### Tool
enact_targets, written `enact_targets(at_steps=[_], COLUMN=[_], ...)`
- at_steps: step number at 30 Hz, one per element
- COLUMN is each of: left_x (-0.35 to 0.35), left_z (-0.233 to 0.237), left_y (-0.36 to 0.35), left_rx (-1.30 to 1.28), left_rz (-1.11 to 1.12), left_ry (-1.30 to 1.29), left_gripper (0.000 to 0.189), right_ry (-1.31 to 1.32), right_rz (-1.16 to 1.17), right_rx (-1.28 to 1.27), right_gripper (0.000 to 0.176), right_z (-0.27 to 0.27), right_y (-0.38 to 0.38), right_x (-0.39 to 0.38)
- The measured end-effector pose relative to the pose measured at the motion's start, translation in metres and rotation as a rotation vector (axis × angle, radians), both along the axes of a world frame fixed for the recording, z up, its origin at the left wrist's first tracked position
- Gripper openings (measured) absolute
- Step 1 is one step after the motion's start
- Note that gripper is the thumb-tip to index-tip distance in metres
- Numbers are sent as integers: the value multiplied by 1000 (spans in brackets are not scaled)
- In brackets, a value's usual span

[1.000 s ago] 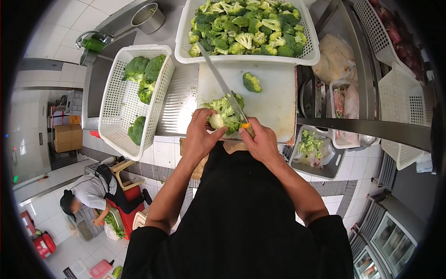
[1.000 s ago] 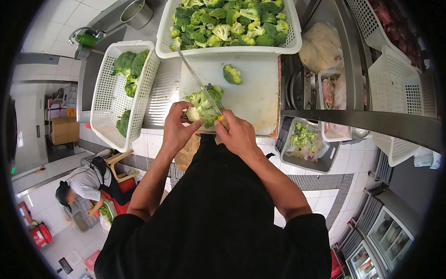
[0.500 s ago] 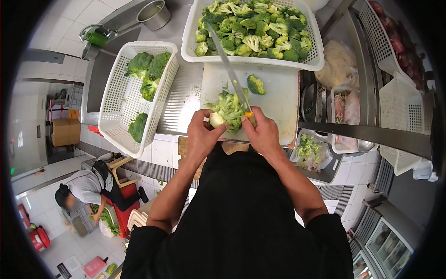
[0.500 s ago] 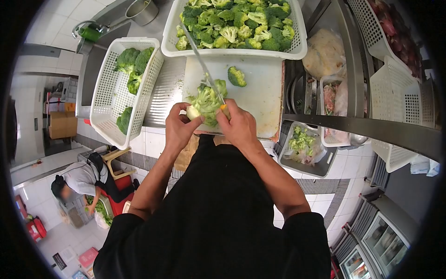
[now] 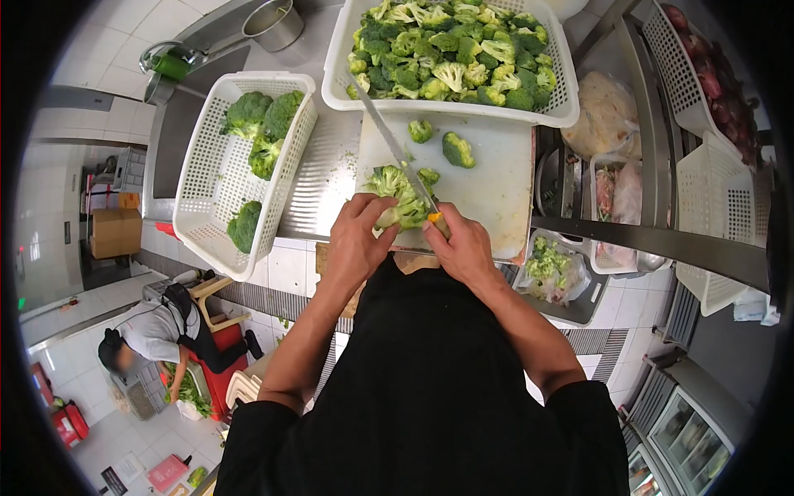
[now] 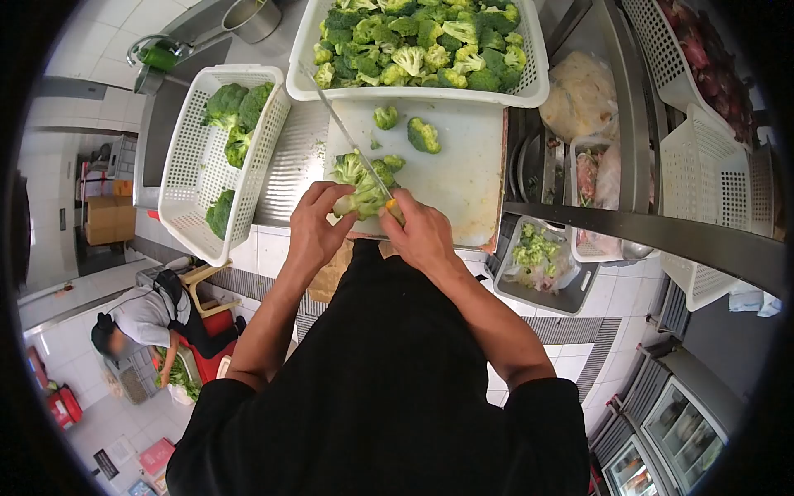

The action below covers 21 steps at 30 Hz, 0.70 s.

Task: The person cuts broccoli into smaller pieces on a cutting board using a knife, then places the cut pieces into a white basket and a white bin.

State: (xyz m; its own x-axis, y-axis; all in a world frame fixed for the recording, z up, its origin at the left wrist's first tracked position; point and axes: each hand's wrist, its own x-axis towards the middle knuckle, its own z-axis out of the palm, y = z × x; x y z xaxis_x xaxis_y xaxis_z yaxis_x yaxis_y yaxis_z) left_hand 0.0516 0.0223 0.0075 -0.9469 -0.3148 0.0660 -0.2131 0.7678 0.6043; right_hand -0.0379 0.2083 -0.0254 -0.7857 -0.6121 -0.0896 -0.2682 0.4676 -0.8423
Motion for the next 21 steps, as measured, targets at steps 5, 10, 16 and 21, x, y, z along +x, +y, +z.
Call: enact_targets(at_steps=[5,10,16,21], left_x=[3,1,4,-1], left_z=[-4,-2,-6,-5], left_y=[14,16,19,16], left_rx=[107,-76,-91,-81], left_rz=[57,-64,-136,-89], left_ry=[30,84,41,69], left_gripper=[40,41,41,40], right_ry=[3,29,42,17], right_rz=[-44,-90,40,109], right_rx=[-54,-167,-51,147], right_gripper=[30,30,28,29], right_z=[9,16,11,15], right_y=[6,10,14,8], right_x=[0,-3,-14,-14])
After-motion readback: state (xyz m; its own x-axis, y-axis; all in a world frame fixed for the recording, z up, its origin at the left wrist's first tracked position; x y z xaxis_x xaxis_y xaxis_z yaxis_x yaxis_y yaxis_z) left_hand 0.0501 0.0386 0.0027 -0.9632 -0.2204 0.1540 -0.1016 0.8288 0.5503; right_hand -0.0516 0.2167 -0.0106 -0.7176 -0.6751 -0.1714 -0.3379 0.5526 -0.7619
